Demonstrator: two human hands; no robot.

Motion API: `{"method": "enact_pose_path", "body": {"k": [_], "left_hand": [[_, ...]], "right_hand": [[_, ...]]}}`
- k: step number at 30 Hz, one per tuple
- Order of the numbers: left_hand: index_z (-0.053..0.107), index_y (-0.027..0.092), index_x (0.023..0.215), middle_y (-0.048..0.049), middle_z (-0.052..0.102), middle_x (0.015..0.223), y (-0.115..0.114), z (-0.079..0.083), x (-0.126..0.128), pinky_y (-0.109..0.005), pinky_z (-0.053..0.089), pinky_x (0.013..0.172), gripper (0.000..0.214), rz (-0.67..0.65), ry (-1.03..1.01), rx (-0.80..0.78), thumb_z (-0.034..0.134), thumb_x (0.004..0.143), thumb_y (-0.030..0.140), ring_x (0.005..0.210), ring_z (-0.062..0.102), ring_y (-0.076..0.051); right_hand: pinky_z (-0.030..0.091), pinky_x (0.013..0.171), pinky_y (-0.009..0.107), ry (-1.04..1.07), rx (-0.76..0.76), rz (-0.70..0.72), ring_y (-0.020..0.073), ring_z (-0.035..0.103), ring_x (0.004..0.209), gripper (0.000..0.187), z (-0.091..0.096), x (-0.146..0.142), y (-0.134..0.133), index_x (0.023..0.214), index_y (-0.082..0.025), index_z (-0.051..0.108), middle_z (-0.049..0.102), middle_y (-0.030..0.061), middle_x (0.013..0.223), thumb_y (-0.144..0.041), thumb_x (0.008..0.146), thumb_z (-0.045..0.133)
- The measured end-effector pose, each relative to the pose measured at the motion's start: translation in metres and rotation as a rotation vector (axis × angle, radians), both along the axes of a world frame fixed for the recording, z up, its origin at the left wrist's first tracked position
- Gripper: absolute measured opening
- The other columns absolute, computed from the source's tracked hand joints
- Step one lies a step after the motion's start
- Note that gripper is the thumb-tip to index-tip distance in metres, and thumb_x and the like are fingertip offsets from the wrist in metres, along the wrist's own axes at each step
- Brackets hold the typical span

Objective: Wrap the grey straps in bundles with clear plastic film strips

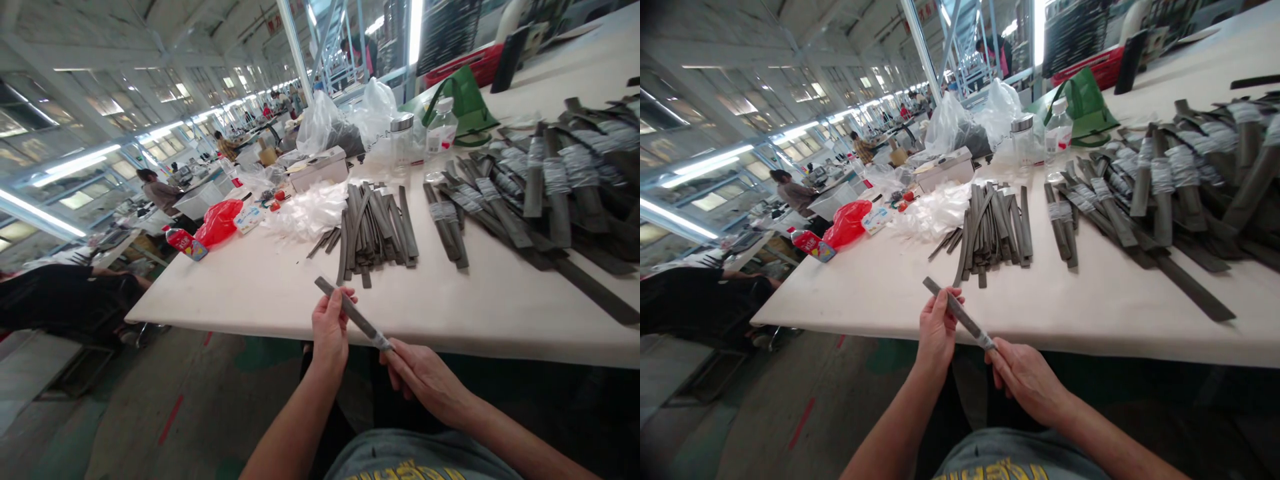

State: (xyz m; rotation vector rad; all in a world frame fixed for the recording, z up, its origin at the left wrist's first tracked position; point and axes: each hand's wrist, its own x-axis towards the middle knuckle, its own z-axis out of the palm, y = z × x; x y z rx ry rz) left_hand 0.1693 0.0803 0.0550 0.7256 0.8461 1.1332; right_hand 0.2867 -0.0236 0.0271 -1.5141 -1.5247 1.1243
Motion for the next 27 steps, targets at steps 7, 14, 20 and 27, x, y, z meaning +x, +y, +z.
{"method": "enact_pose_path", "body": {"k": [7, 14, 20, 27], "left_hand": [[0.071, 0.016, 0.090, -0.0059, 0.071, 0.091, -0.020, -0.005, 0.002, -0.022, 0.048, 0.064, 0.027, -0.147, -0.001, -0.008, 0.074, 0.074, 0.037, 0.070, 0.063, -0.012], [0.071, 0.016, 0.081, -0.0042, 0.071, 0.087, 0.014, 0.009, -0.003, -0.019, 0.047, 0.065, 0.028, 0.007, -0.040, -0.002, 0.078, 0.068, 0.039, 0.071, 0.064, -0.011], [0.070, 0.014, 0.087, -0.0065, 0.069, 0.082, -0.031, -0.027, 0.003, -0.019, 0.046, 0.056, 0.030, -0.135, 0.029, -0.140, 0.074, 0.073, 0.040, 0.071, 0.064, -0.014], [0.070, 0.016, 0.100, -0.0107, 0.071, 0.104, -0.028, -0.042, -0.012, -0.025, 0.054, 0.072, 0.043, -0.178, 0.049, -0.241, 0.079, 0.067, 0.043, 0.082, 0.068, -0.017]], "right_hand": [[0.044, 0.056, 0.025, -0.062, 0.090, -0.012, 0.0146, 0.056, 0.052, 0.038, 0.005, 0.005, 0.010, 0.080, -0.021, 0.052, 0.061, 0.0010, 0.064, -0.044, 0.098, 0.026], [0.044, 0.054, 0.025, -0.064, 0.037, 0.017, 0.0142, 0.057, 0.051, 0.037, 0.002, 0.004, 0.008, 0.084, -0.020, 0.053, 0.062, 0.0007, 0.063, -0.041, 0.098, 0.026], [0.042, 0.052, 0.022, -0.026, 0.060, -0.034, 0.0119, 0.055, 0.047, 0.036, -0.006, 0.001, 0.008, 0.085, -0.019, 0.054, 0.062, -0.0006, 0.061, -0.038, 0.099, 0.028], [0.041, 0.050, 0.020, -0.142, 0.052, -0.178, 0.0101, 0.057, 0.045, 0.033, 0.006, 0.045, 0.017, 0.082, -0.018, 0.059, 0.065, -0.0014, 0.060, -0.032, 0.098, 0.033]]}}
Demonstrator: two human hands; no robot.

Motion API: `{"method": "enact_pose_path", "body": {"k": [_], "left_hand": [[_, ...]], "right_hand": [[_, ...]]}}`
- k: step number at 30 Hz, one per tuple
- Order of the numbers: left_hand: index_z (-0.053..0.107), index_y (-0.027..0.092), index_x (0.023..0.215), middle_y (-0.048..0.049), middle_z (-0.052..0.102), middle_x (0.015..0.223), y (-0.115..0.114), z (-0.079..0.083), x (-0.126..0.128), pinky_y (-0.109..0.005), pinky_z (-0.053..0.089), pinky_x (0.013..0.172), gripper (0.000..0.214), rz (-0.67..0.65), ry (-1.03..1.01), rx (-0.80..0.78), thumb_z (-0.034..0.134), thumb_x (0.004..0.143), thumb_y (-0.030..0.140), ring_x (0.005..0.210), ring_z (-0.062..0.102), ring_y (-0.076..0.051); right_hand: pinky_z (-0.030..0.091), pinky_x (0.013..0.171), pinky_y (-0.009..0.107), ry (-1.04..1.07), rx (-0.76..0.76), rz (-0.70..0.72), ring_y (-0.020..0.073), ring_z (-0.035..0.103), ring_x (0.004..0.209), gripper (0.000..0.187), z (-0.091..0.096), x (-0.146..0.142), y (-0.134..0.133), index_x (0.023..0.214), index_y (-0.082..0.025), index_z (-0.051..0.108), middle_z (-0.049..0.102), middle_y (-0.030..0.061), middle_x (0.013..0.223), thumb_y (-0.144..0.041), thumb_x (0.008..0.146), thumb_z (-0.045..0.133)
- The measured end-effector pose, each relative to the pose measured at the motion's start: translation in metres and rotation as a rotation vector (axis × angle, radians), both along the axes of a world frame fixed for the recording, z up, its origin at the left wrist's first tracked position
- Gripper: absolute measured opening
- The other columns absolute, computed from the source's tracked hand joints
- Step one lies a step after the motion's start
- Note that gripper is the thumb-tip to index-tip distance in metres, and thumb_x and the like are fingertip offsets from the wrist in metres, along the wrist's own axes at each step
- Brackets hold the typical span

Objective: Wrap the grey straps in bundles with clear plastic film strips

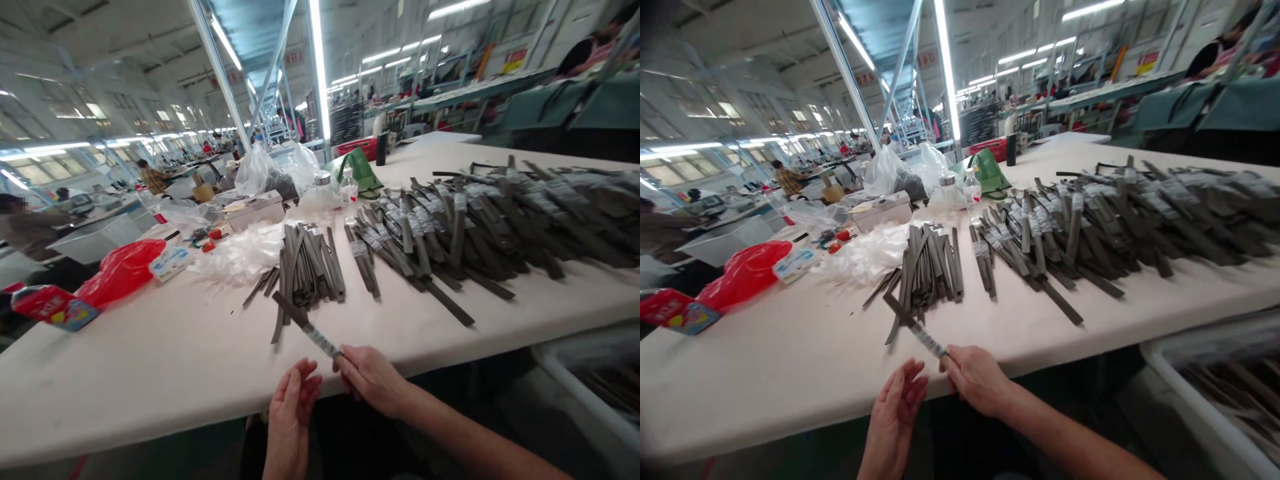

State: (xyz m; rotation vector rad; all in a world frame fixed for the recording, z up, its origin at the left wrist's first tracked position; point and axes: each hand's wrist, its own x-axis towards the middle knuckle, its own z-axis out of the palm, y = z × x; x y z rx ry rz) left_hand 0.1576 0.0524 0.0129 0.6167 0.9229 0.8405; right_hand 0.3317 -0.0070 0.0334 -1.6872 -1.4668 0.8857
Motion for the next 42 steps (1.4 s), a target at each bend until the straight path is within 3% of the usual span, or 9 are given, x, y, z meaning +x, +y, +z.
{"method": "enact_pose_path", "body": {"k": [6, 11, 13, 18, 23, 28, 34, 39, 42], "left_hand": [[0.072, 0.016, 0.094, -0.0112, 0.073, 0.099, -0.004, -0.022, -0.030, -0.024, 0.054, 0.069, 0.044, 0.024, 0.045, -0.102, 0.085, 0.058, 0.038, 0.077, 0.069, -0.017], [0.071, 0.015, 0.093, -0.0107, 0.073, 0.097, -0.016, -0.020, -0.048, -0.023, 0.053, 0.071, 0.034, 0.066, 0.032, -0.068, 0.079, 0.068, 0.038, 0.079, 0.068, -0.016], [0.071, 0.015, 0.094, -0.0103, 0.072, 0.097, -0.020, -0.022, -0.051, -0.022, 0.052, 0.072, 0.032, 0.087, 0.038, -0.054, 0.077, 0.071, 0.037, 0.079, 0.068, -0.015], [0.070, 0.016, 0.096, -0.0099, 0.072, 0.099, -0.021, -0.021, -0.057, -0.024, 0.051, 0.072, 0.028, 0.069, 0.117, 0.034, 0.069, 0.078, 0.038, 0.080, 0.067, -0.015], [0.070, 0.019, 0.098, -0.0083, 0.071, 0.100, 0.020, 0.006, -0.090, -0.035, 0.048, 0.091, 0.027, 0.073, 0.609, 0.687, 0.055, 0.088, 0.038, 0.095, 0.064, -0.020], [0.062, 0.019, 0.119, -0.0120, 0.058, 0.131, 0.099, 0.018, -0.125, -0.046, 0.033, 0.108, 0.040, 0.090, 1.252, 1.280, 0.051, 0.089, 0.043, 0.127, 0.045, -0.027], [0.059, 0.021, 0.124, -0.0113, 0.049, 0.141, 0.147, 0.005, -0.120, -0.056, 0.024, 0.109, 0.049, -0.106, 1.722, 1.251, 0.044, 0.089, 0.053, 0.135, 0.033, -0.032], [0.060, 0.025, 0.122, -0.0089, 0.052, 0.138, 0.153, -0.006, -0.121, -0.055, 0.022, 0.110, 0.048, -0.197, 1.761, 1.228, 0.042, 0.089, 0.055, 0.134, 0.035, -0.031], [0.054, 0.021, 0.129, -0.0122, 0.050, 0.140, 0.160, -0.010, -0.130, -0.052, 0.024, 0.109, 0.053, -0.070, 1.697, 1.240, 0.040, 0.090, 0.054, 0.133, 0.037, -0.030]], "right_hand": [[0.046, 0.052, 0.029, -0.275, 0.152, -0.462, 0.0167, 0.060, 0.050, 0.031, 0.070, 0.124, 0.024, 0.074, -0.017, 0.063, 0.065, 0.0069, 0.061, -0.031, 0.093, 0.043], [0.040, 0.093, 0.055, -0.529, 0.469, -0.812, 0.0369, 0.056, 0.110, 0.040, 0.106, 0.172, 0.029, 0.125, -0.025, 0.055, 0.061, 0.0181, 0.117, -0.045, 0.094, 0.040], [0.035, 0.100, 0.058, -0.607, 0.575, -0.747, 0.0389, 0.050, 0.120, 0.048, 0.095, 0.163, 0.035, 0.137, -0.029, 0.046, 0.055, 0.0150, 0.129, -0.050, 0.095, 0.035], [0.034, 0.105, 0.058, -0.713, 0.607, -0.283, 0.0378, 0.038, 0.132, 0.056, 0.034, 0.095, 0.065, 0.149, -0.027, 0.026, 0.040, 0.0129, 0.146, -0.045, 0.096, 0.030], [0.035, 0.105, 0.053, -0.743, 0.658, -0.128, 0.0339, 0.043, 0.129, 0.053, -0.017, 0.045, 0.091, 0.140, -0.019, 0.039, 0.042, 0.0154, 0.144, -0.045, 0.095, 0.037], [0.037, 0.104, 0.050, -0.748, 0.640, -0.108, 0.0320, 0.046, 0.126, 0.047, -0.035, 0.048, 0.099, 0.130, -0.015, 0.049, 0.047, 0.0167, 0.139, -0.044, 0.096, 0.036], [0.041, 0.100, 0.049, -0.750, 0.611, -0.163, 0.0316, 0.049, 0.122, 0.045, -0.037, 0.055, 0.098, 0.126, -0.016, 0.053, 0.051, 0.0166, 0.135, -0.044, 0.096, 0.035], [0.041, 0.101, 0.050, -0.719, 0.583, -0.149, 0.0318, 0.050, 0.122, 0.045, -0.043, 0.057, 0.101, 0.124, -0.016, 0.055, 0.051, 0.0157, 0.135, -0.046, 0.096, 0.035], [0.040, 0.102, 0.051, -0.681, 0.553, -0.156, 0.0309, 0.049, 0.123, 0.044, -0.041, 0.058, 0.100, 0.124, -0.017, 0.055, 0.050, 0.0149, 0.136, -0.044, 0.095, 0.036]]}}
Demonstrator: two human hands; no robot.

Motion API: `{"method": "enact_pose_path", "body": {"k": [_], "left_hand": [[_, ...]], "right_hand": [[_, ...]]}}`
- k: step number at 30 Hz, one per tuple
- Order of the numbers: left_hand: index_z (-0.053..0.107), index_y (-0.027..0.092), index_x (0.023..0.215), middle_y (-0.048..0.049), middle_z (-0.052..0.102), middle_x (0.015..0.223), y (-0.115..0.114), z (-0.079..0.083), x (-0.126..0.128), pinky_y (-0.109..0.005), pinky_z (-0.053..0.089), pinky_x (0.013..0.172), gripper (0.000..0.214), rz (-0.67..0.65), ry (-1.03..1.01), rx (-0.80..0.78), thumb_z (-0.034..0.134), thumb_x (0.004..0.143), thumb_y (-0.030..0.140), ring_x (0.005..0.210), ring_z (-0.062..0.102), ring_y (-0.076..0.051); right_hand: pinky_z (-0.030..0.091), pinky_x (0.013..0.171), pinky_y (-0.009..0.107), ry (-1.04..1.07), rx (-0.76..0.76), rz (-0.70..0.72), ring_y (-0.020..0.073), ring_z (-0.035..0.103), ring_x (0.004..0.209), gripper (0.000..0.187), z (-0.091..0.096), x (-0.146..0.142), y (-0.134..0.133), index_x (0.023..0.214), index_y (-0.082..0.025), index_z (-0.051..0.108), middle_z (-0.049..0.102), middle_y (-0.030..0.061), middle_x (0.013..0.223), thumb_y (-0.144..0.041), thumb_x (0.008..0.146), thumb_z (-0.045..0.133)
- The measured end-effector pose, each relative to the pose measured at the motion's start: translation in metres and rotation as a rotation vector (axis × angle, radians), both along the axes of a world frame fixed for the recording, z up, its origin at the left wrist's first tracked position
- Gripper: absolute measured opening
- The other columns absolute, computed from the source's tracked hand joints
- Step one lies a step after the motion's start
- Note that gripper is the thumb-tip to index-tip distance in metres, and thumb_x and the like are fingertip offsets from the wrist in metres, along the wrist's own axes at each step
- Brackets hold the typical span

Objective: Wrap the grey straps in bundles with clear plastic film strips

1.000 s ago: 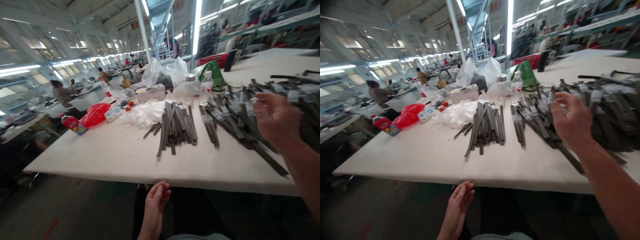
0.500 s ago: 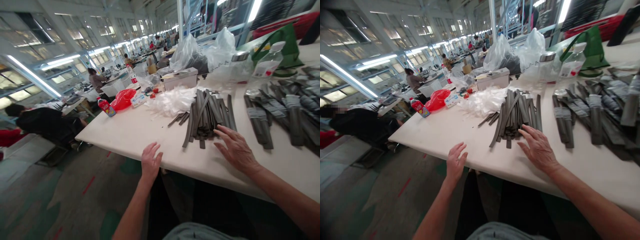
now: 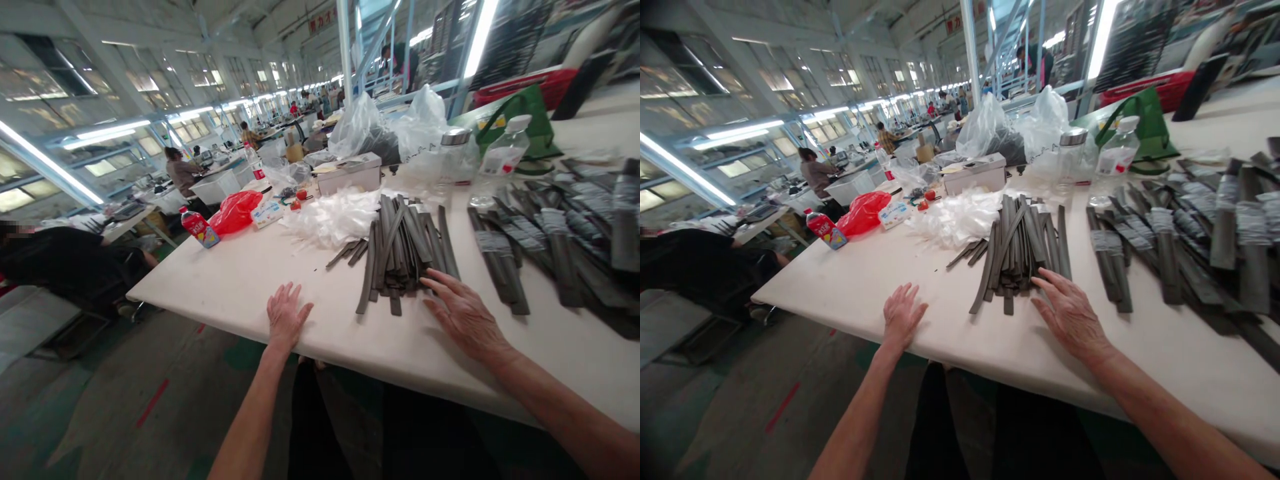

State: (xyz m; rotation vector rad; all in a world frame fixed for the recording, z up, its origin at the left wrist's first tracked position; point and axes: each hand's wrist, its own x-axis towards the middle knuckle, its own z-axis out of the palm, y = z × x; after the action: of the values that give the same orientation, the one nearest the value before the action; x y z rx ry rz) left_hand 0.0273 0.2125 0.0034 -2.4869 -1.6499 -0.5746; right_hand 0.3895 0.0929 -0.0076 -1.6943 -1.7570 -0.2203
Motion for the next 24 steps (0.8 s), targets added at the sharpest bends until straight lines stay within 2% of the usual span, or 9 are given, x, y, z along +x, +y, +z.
{"method": "enact_pose_path", "body": {"k": [2, 5, 11, 14, 17, 20, 22, 24], "left_hand": [[0.051, 0.018, 0.132, -0.0150, 0.050, 0.139, 0.008, 0.000, -0.007, -0.051, 0.026, 0.108, 0.056, 0.036, -0.110, 0.075, 0.037, 0.091, 0.054, 0.131, 0.040, -0.030], [0.053, 0.020, 0.130, -0.0150, 0.053, 0.136, 0.019, -0.003, -0.015, -0.052, 0.027, 0.106, 0.056, 0.064, -0.198, 0.155, 0.036, 0.091, 0.056, 0.130, 0.042, -0.031], [0.069, 0.027, 0.106, -0.0080, 0.062, 0.127, 0.011, -0.019, -0.017, -0.054, 0.021, 0.107, 0.042, -0.080, -0.091, 0.187, 0.037, 0.092, 0.052, 0.129, 0.043, -0.032], [0.068, 0.026, 0.107, -0.0088, 0.062, 0.126, 0.008, -0.025, -0.018, -0.054, 0.022, 0.107, 0.042, -0.063, -0.110, 0.216, 0.038, 0.092, 0.051, 0.127, 0.045, -0.032], [0.061, 0.017, 0.120, -0.0150, 0.058, 0.130, 0.010, -0.025, -0.018, -0.050, 0.030, 0.105, 0.050, -0.020, -0.201, 0.271, 0.038, 0.091, 0.052, 0.127, 0.045, -0.031], [0.059, 0.018, 0.121, -0.0147, 0.059, 0.129, 0.010, -0.024, -0.018, -0.048, 0.032, 0.106, 0.047, 0.001, -0.270, 0.323, 0.039, 0.091, 0.049, 0.127, 0.046, -0.030], [0.062, 0.021, 0.117, -0.0120, 0.061, 0.127, 0.008, -0.024, -0.018, -0.048, 0.032, 0.106, 0.042, 0.001, -0.270, 0.335, 0.040, 0.092, 0.046, 0.127, 0.046, -0.029], [0.064, 0.023, 0.113, -0.0101, 0.063, 0.124, 0.007, -0.024, -0.018, -0.048, 0.032, 0.107, 0.037, -0.011, -0.259, 0.343, 0.041, 0.092, 0.044, 0.126, 0.046, -0.029]], "right_hand": [[0.040, 0.102, 0.050, 0.033, -0.013, -0.006, 0.0298, 0.049, 0.123, 0.042, 0.004, -0.001, -0.002, 0.124, -0.018, 0.056, 0.050, 0.0145, 0.136, -0.043, 0.095, 0.037], [0.041, 0.103, 0.049, 0.074, -0.030, -0.018, 0.0279, 0.049, 0.124, 0.039, 0.009, -0.003, -0.004, 0.123, -0.019, 0.057, 0.052, 0.0135, 0.135, -0.040, 0.095, 0.039], [0.039, 0.105, 0.046, 0.115, -0.043, -0.045, 0.0262, 0.048, 0.125, 0.036, 0.009, -0.005, -0.009, 0.122, -0.020, 0.058, 0.052, 0.0116, 0.135, -0.038, 0.094, 0.044], [0.039, 0.106, 0.044, 0.160, -0.049, -0.085, 0.0249, 0.047, 0.126, 0.036, 0.019, 0.007, -0.004, 0.122, -0.020, 0.057, 0.052, 0.0107, 0.136, -0.038, 0.095, 0.040], [0.034, 0.109, 0.042, 0.203, -0.096, -0.249, 0.0236, 0.044, 0.129, 0.037, 0.040, 0.032, 0.016, 0.124, -0.018, 0.055, 0.049, 0.0109, 0.139, -0.033, 0.095, 0.038], [0.032, 0.108, 0.047, 0.224, -0.182, -0.380, 0.0294, 0.044, 0.127, 0.038, 0.055, 0.060, 0.049, 0.124, -0.012, 0.054, 0.050, 0.0175, 0.135, -0.029, 0.091, 0.050], [0.037, 0.102, 0.051, 0.254, -0.258, -0.416, 0.0334, 0.050, 0.119, 0.038, 0.056, 0.074, 0.071, 0.116, -0.009, 0.059, 0.057, 0.0209, 0.124, -0.028, 0.084, 0.062], [0.043, 0.095, 0.051, 0.297, -0.325, -0.425, 0.0301, 0.056, 0.110, 0.034, 0.052, 0.081, 0.088, 0.110, -0.010, 0.061, 0.061, 0.0165, 0.115, -0.030, 0.083, 0.067]]}}
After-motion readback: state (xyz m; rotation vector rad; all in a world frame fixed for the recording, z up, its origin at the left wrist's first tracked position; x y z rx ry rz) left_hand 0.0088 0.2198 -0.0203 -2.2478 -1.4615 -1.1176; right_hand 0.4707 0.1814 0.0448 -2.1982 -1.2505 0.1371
